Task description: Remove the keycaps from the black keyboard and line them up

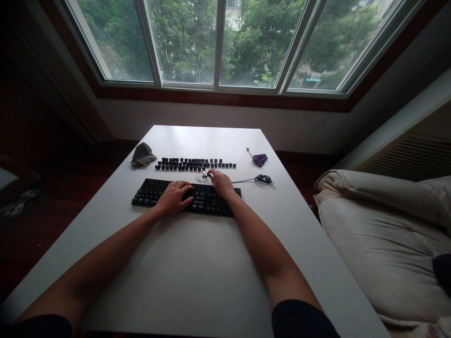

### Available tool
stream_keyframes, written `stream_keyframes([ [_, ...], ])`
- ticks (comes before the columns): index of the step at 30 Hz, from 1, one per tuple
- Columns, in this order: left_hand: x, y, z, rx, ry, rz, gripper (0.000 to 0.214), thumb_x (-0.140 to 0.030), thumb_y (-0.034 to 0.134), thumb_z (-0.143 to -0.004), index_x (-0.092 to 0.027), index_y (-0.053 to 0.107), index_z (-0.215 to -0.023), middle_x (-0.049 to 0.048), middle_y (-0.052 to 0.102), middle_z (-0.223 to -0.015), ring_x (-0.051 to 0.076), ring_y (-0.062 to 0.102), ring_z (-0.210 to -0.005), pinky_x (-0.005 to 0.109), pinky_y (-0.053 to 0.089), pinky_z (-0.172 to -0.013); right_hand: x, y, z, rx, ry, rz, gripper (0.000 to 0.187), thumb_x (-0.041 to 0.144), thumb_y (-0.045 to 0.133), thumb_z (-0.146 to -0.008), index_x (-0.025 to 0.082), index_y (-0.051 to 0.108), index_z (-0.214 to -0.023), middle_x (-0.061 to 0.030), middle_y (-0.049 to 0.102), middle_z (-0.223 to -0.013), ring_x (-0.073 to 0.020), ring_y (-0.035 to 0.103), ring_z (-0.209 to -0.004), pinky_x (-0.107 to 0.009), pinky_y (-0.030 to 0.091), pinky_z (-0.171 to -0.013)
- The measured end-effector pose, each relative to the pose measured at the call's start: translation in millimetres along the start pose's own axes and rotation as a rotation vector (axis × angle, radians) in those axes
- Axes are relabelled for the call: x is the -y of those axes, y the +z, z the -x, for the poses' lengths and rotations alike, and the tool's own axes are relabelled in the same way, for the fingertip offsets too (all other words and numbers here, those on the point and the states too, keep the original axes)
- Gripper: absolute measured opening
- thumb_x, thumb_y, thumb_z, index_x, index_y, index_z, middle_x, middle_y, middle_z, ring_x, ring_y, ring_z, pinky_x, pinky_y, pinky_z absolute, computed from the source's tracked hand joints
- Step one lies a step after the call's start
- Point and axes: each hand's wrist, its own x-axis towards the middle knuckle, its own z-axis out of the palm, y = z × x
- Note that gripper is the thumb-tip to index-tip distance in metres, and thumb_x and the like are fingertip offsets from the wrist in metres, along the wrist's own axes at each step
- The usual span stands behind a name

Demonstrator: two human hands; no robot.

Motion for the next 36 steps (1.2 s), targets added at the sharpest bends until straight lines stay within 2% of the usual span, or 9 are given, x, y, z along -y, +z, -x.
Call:
stream_keyframes([
  [36, 0.4, 0.9, 0.7, -0.009, -0.004, 0.017, 0.037, -0.043, 0.058, -0.09, -0.026, 0.063, -0.123, 0.0077, 0.059, -0.13, 0.029, 0.05, -0.123, 0.049, 0.036, -0.111, 1.3, -1.8, 2.2, 0.016, 0.011, -0.002, 0.03, 0.025, 0.053, -0.094, 0.026, 0.063, -0.122, -0.0038, 0.072, -0.097, -0.0194, 0.064, -0.086, -0.03, 0.044, -0.081],
])
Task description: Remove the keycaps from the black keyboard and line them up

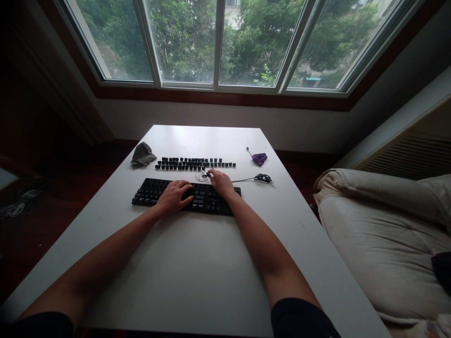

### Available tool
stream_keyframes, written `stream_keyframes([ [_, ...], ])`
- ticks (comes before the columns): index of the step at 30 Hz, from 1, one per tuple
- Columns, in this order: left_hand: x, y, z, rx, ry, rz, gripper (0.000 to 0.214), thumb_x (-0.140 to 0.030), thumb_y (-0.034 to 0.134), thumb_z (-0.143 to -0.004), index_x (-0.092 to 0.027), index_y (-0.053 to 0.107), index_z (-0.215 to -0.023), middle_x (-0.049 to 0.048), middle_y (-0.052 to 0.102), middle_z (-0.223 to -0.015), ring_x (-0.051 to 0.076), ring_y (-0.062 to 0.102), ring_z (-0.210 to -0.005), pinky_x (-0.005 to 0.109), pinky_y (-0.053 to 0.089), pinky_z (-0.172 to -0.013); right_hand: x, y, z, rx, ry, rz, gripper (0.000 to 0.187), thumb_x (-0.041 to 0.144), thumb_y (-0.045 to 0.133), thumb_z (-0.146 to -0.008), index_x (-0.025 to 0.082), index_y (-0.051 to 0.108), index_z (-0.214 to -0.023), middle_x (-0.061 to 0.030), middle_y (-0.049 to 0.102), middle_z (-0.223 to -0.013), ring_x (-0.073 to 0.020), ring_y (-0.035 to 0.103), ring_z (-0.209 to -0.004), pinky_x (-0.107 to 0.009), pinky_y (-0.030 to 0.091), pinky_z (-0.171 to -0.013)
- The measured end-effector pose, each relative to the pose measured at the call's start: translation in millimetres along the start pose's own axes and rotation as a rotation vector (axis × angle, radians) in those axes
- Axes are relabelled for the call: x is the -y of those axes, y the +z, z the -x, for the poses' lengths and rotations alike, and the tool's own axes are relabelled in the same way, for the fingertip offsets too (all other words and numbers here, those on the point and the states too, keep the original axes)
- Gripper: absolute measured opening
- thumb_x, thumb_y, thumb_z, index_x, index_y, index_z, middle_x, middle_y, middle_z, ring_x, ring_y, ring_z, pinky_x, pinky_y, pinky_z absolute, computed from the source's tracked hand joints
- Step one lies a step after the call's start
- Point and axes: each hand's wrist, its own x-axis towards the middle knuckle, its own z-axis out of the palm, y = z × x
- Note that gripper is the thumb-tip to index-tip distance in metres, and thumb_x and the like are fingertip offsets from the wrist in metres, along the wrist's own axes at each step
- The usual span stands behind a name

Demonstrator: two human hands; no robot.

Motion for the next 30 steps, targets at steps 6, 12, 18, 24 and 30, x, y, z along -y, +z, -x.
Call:
stream_keyframes([
  [6, -0.7, -1.2, -0.3, 0.015, -0.013, 0.003, 0.038, -0.043, 0.058, -0.09, -0.028, 0.062, -0.124, 0.0071, 0.058, -0.13, 0.029, 0.049, -0.125, 0.049, 0.036, -0.112, 2.1, -2.2, 0.8, 0.007, -0.004, 0.02, 0.03, 0.022, 0.052, -0.094, 0.026, 0.062, -0.122, -0.0042, 0.072, -0.1, -0.0197, 0.064, -0.086, -0.029, 0.044, -0.078],
  [12, -0.1, -0.7, 0.0, 0.008, 0.0, -0.01, 0.037, -0.044, 0.058, -0.09, -0.027, 0.062, -0.123, 0.0073, 0.059, -0.129, 0.029, 0.05, -0.124, 0.048, 0.037, -0.111, 7.9, -3.3, 4.6, -0.005, 0.068, 0.172, 0.03, 0.015, 0.051, -0.089, 0.022, 0.06, -0.116, -0.0088, 0.071, -0.106, -0.0231, 0.063, -0.089, -0.031, 0.042, -0.076],
  [18, 2.4, 0.6, -0.1, 0.001, 0.012, -0.029, 0.037, -0.045, 0.057, -0.091, -0.026, 0.063, -0.122, 0.0072, 0.06, -0.129, 0.029, 0.051, -0.123, 0.048, 0.038, -0.109, 6.1, -8.3, 2.8, -0.095, 0.203, 0.112, 0.029, 0.015, 0.044, -0.088, 0.019, 0.057, -0.114, -0.0105, 0.069, -0.094, -0.0259, 0.061, -0.081, -0.033, 0.04, -0.07],
  [24, 1.1, -4.2, 1.9, -0.007, 0.067, -0.038, 0.048, -0.052, 0.061, -0.087, -0.026, 0.061, -0.127, 0.0096, 0.058, -0.132, 0.032, 0.049, -0.125, 0.051, 0.037, -0.109, -4.8, -5.7, -10.1, -0.125, 0.282, -0.493, 0.017, 0.024, 0.05, -0.083, 0.022, 0.057, -0.098, -0.001, 0.06, -0.071, -0.0183, 0.054, -0.063, -0.029, 0.04, -0.059],
  [30, -4.5, -7.5, 2.8, 0.023, 0.154, -0.052, 0.058, -0.057, 0.063, -0.085, -0.025, 0.058, -0.133, 0.0112, 0.056, -0.136, 0.033, 0.049, -0.126, 0.052, 0.036, -0.11, -4.7, 5.3, -15.2, -0.102, 0.29, -1.101, 0.033, 0.051, 0.062, -0.082, 0.022, 0.053, -0.096, 0.0061, 0.049, -0.06, -0.0099, 0.042, -0.047, -0.024, 0.035, -0.046],
])
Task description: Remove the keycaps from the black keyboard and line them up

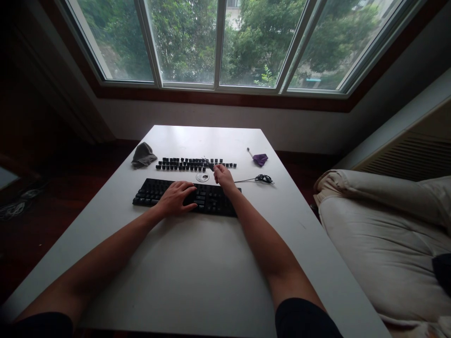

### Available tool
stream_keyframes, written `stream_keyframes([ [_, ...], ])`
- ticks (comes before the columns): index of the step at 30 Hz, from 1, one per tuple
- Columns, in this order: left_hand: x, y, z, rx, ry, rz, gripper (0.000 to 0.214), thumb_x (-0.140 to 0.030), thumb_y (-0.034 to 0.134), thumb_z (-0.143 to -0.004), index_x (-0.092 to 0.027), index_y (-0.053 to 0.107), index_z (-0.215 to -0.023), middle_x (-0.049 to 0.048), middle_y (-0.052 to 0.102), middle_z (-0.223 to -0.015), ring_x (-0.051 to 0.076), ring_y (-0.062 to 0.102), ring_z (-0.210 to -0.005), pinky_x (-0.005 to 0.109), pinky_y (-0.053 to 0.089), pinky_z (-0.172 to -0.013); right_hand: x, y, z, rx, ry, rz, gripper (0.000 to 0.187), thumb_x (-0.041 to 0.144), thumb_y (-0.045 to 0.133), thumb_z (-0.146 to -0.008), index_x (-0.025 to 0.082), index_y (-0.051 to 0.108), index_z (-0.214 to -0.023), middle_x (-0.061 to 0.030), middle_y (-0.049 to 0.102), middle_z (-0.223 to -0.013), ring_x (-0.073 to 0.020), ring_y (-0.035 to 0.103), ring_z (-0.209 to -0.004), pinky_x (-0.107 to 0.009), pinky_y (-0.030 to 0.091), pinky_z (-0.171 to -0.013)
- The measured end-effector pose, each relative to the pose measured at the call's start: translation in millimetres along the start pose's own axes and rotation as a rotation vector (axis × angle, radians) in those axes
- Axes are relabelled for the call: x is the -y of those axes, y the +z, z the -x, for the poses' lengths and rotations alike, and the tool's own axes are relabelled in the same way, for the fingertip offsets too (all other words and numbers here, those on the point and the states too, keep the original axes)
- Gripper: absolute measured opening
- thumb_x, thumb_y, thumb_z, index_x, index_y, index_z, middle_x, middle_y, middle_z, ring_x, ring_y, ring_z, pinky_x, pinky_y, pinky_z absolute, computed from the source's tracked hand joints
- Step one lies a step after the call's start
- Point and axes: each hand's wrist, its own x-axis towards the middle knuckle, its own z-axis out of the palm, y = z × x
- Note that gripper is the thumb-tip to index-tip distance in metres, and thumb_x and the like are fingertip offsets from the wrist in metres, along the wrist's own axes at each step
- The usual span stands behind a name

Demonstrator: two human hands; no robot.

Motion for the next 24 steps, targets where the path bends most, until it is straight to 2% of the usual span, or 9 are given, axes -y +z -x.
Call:
stream_keyframes([
  [2, -0.5, 0.6, -0.3, 0.023, 0.03, 0.002, 0.062, -0.06, 0.063, -0.084, -0.023, 0.057, -0.134, 0.0119, 0.056, -0.137, 0.033, 0.049, -0.126, 0.051, 0.036, -0.11, 2.4, 2.9, 2.5, 0.011, -0.001, -0.09, 0.037, 0.054, 0.065, -0.08, 0.023, 0.051, -0.094, 0.0064, 0.051, -0.06, -0.0097, 0.045, -0.048, -0.024, 0.039, -0.048],
  [5, -0.3, 2.0, -0.4, 0.052, 0.058, 0.01, 0.07, -0.063, 0.064, -0.082, -0.022, 0.055, -0.137, 0.0125, 0.055, -0.138, 0.033, 0.05, -0.126, 0.05, 0.036, -0.111, 8.8, 7.3, 8.0, 0.052, 0.007, -0.192, 0.041, 0.052, 0.071, -0.077, 0.024, 0.048, -0.096, 0.0039, 0.062, -0.068, -0.0122, 0.057, -0.058, -0.027, 0.049, -0.06],
  [9, -0.3, 3.9, 0.0, 0.061, 0.033, 0.007, 0.072, -0.063, 0.066, -0.08, -0.022, 0.054, -0.138, 0.0127, 0.055, -0.139, 0.033, 0.05, -0.126, 0.05, 0.037, -0.11, 13.3, 12.4, 13.6, 0.11, 0.008, -0.2, 0.043, 0.047, 0.078, -0.072, 0.023, 0.049, -0.092, -0.0017, 0.071, -0.083, -0.0166, 0.068, -0.077, -0.033, 0.054, -0.075],
  [11, -0.5, 5.1, 0.4, 0.06, 0.011, 0.003, 0.071, -0.063, 0.065, -0.081, -0.021, 0.054, -0.137, 0.013, 0.056, -0.138, 0.033, 0.051, -0.125, 0.049, 0.038, -0.109, 12.8, 14.4, 15.0, 0.125, -0.001, -0.135, 0.041, 0.049, 0.077, -0.073, 0.022, 0.052, -0.091, -0.0024, 0.07, -0.083, -0.017, 0.068, -0.078, -0.032, 0.054, -0.075],
  [17, -0.1, 7.4, 0.6, 0.053, -0.023, 0.001, 0.07, -0.064, 0.065, -0.081, -0.021, 0.055, -0.136, 0.0128, 0.057, -0.137, 0.032, 0.051, -0.125, 0.049, 0.039, -0.108, 8.0, 19.8, 17.9, 0.157, -0.126, 0.091, 0.035, 0.049, 0.073, -0.076, 0.021, 0.06, -0.092, 0.0017, 0.062, -0.072, -0.0126, 0.056, -0.06, -0.028, 0.047, -0.06],
  [24, 0.3, 8.5, -0.6, 0.051, -0.02, 0.007, 0.07, -0.063, 0.066, -0.081, -0.021, 0.054, -0.137, 0.0127, 0.057, -0.138, 0.032, 0.051, -0.125, 0.049, 0.039, -0.109, -0.5, 23.5, 17.7, 0.183, -0.236, 0.286, 0.03, 0.044, 0.068, -0.078, 0.022, 0.061, -0.097, 0.001, 0.064, -0.075, -0.0159, 0.06, -0.068, -0.029, 0.048, -0.064],
])
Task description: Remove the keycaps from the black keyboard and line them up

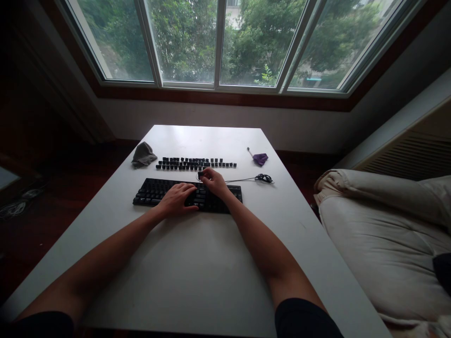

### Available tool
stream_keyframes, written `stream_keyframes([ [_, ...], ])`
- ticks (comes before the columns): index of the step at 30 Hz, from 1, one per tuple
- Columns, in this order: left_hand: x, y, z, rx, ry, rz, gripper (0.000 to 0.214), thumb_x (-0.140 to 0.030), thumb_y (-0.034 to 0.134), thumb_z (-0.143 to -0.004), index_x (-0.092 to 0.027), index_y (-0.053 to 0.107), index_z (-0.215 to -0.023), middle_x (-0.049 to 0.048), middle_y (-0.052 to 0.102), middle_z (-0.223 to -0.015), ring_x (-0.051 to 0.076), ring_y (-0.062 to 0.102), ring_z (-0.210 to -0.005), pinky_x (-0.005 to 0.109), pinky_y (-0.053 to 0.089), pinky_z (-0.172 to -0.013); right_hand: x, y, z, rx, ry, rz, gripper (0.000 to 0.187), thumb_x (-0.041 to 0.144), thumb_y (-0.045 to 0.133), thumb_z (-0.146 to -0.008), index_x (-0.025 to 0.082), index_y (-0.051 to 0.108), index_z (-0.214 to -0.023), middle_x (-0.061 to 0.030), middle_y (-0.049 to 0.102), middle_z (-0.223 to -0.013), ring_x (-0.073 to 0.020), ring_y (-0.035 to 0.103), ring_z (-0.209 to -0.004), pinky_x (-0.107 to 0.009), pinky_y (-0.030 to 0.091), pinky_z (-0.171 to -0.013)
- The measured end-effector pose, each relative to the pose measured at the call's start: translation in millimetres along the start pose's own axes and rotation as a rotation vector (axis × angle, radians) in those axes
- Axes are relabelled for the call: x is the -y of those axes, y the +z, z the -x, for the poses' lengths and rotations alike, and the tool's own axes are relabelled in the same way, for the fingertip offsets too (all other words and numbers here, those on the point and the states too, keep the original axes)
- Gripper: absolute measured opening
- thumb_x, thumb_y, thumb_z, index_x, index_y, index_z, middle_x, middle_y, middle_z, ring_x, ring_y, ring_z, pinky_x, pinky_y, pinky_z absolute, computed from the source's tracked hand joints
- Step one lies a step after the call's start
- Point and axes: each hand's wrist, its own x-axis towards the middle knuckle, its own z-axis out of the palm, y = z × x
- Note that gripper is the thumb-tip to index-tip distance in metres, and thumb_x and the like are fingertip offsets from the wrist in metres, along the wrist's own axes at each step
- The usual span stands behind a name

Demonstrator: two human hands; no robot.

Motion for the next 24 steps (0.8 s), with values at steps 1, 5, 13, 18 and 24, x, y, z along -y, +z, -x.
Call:
stream_keyframes([
  [1, 0.1, 0.4, -0.2, 0.0, -0.001, -0.001, 0.07, -0.063, 0.066, -0.081, -0.021, 0.054, -0.137, 0.0127, 0.057, -0.138, 0.032, 0.051, -0.125, 0.049, 0.039, -0.109, 0.1, 0.6, 0.5, 0.004, -0.006, 0.017, 0.029, 0.044, 0.068, -0.079, 0.022, 0.061, -0.097, 0.0009, 0.064, -0.075, -0.0161, 0.06, -0.069, -0.029, 0.048, -0.065],
  [5, 0.3, 1.2, -0.6, 0.001, -0.005, 0.0, 0.071, -0.063, 0.066, -0.081, -0.021, 0.055, -0.137, 0.0129, 0.057, -0.138, 0.032, 0.052, -0.125, 0.049, 0.038, -0.109, 5.0, 2.8, 4.4, 0.05, -0.018, 0.027, 0.028, 0.042, 0.067, -0.08, 0.022, 0.06, -0.098, 0.0015, 0.065, -0.075, -0.0156, 0.061, -0.066, -0.029, 0.047, -0.065],
  [13, 1.8, 2.7, -0.4, -0.003, 0.002, 0.007, 0.071, -0.064, 0.066, -0.081, -0.022, 0.055, -0.137, 0.0131, 0.058, -0.137, 0.033, 0.052, -0.124, 0.051, 0.038, -0.109, 16.6, 3.8, 10.2, 0.107, -0.042, 0.062, 0.022, 0.041, 0.066, -0.08, 0.022, 0.057, -0.087, 0.0016, 0.063, -0.076, -0.0145, 0.055, -0.069, -0.027, 0.043, -0.063],
  [18, 2.7, 3.0, -0.3, -0.006, 0.002, 0.008, 0.071, -0.064, 0.065, -0.081, -0.021, 0.055, -0.137, 0.0133, 0.057, -0.137, 0.032, 0.052, -0.125, 0.051, 0.038, -0.109, 20.6, 2.2, 11.9, 0.154, -0.055, 0.072, 0.023, 0.041, 0.067, -0.078, 0.022, 0.053, -0.082, 0.0026, 0.057, -0.074, -0.0137, 0.05, -0.068, -0.026, 0.042, -0.062],
  [24, 2.1, 1.0, -0.5, 0.003, 0.006, 0.008, 0.072, -0.065, 0.064, -0.082, -0.02, 0.054, -0.137, 0.0125, 0.057, -0.138, 0.032, 0.052, -0.124, 0.05, 0.038, -0.109, 17.0, -0.9, 9.1, 0.189, -0.027, 0.049, 0.021, 0.035, 0.068, -0.076, 0.023, 0.052, -0.083, 0.0039, 0.057, -0.071, -0.0134, 0.05, -0.064, -0.026, 0.041, -0.06],
])
